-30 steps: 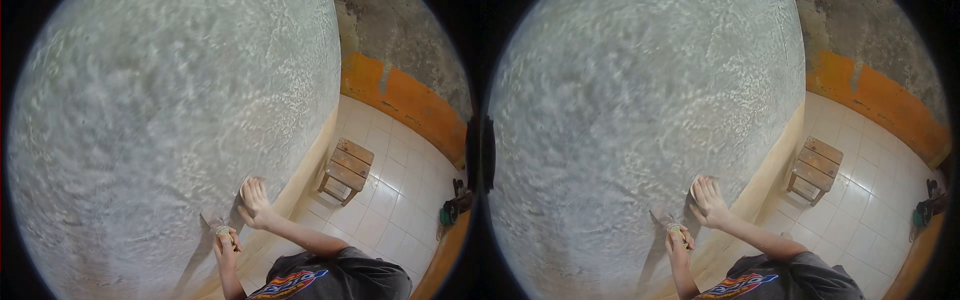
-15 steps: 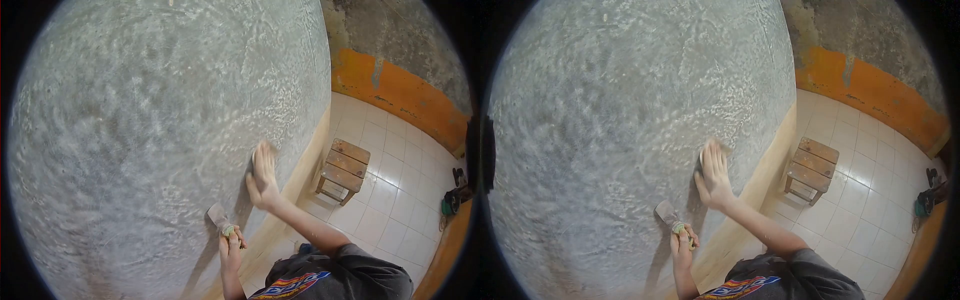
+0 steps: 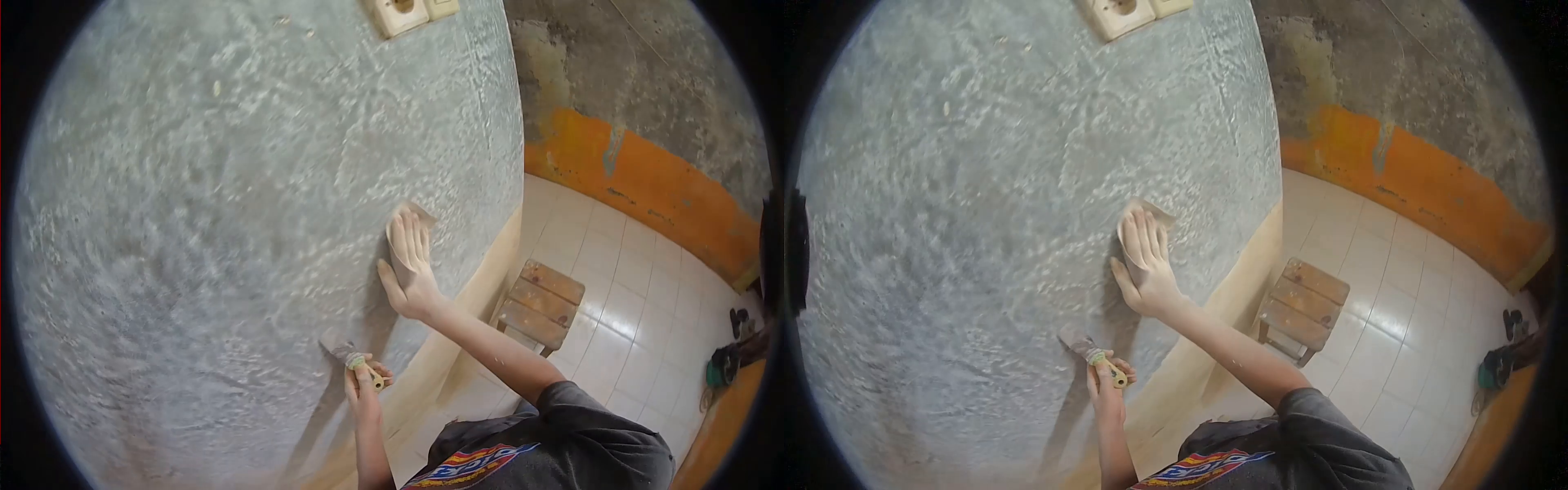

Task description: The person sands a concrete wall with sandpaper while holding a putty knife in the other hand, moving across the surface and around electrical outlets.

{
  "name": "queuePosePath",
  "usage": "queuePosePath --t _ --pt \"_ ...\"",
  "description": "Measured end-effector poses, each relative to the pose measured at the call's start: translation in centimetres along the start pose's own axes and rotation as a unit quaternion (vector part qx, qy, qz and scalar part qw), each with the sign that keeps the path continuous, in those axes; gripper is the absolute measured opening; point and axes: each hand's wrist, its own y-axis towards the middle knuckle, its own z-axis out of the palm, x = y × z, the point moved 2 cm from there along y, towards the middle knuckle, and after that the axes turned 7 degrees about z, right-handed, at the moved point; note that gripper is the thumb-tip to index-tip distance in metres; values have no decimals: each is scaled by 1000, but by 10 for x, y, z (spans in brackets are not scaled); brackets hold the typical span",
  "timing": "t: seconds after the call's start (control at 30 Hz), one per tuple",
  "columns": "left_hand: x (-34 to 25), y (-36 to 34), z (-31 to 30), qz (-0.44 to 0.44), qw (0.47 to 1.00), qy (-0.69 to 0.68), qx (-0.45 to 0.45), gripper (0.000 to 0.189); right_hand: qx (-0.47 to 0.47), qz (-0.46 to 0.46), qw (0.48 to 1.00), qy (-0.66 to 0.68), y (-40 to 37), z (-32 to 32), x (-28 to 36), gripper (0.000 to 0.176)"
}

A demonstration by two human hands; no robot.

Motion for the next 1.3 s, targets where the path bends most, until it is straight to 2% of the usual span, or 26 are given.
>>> queuePosePath --t 0.07,0.1,0.13,0.2,0.27,0.33,0.4,0.43,0.5,0.63,0.7,0.8,0.87,0.97,1.13,1.17,1.2,1.27,1.3 --pt "2 3 28 -56 993 -19 -98 30 -6 -21 1000 -2 20 -21 -14 68" --pt "4 5 41 -62 992 -9 -112 31 31 -60 998 -16 14 -25 -23 67" --pt "6 7 53 -60 991 -10 -119 31 67 -98 993 -29 5 -27 -33 65" --pt "12 13 75 -61 993 -28 -95 35 97 -105 989 -35 -22 -37 -66 62" --pt "22 18 93 -54 993 -34 -96 35 188 -107 971 -106 -33 -46 -96 63" --pt "26 25 110 -46 994 -41 -94 36 159 -142 973 -82 1 -60 -100 62" --pt "29 31 124 -54 991 -59 -105 36 64 -105 991 -46 50 -75 -95 63" --pt "28 35 131 -54 991 -58 -107 36 65 -105 991 -45 69 -79 -94 63" --pt "28 43 141 -51 993 -53 -91 37 -1 -94 995 -14 93 -85 -97 66" --pt "40 66 155 -42 996 -50 -66 38 22 -34 997 -61 21 -45 -163 70" --pt "45 79 158 -22 999 -28 -28 39 39 -28 996 -72 12 -52 -179 70" --pt "41 94 173 -22 1000 -9 -9 38 40 -12 997 -70 57 -65 -188 70" --pt "42 102 182 -19 1000 -12 1 38 -75 -26 996 -27 111 -86 -182 72" --pt "40 107 196 -20 1000 -18 12 38 -71 -20 997 -38 134 -95 -189 73" --pt "50 116 220 -27 999 -23 16 38 -34 -14 998 -55 57 -78 -248 73" --pt "48 118 228 -33 999 -19 14 38 -1 -23 998 -50 52 -82 -259 73" --pt "47 122 237 -38 999 -16 11 38 33 -33 998 -45 53 -85 -267 73" --pt "47 127 251 -39 999 -11 12 38 25 -46 997 -49 96 -103 -264 74" --pt "48 129 261 -40 999 -6 14 39 -9 -56 997 -50 126 -114 -260 75"
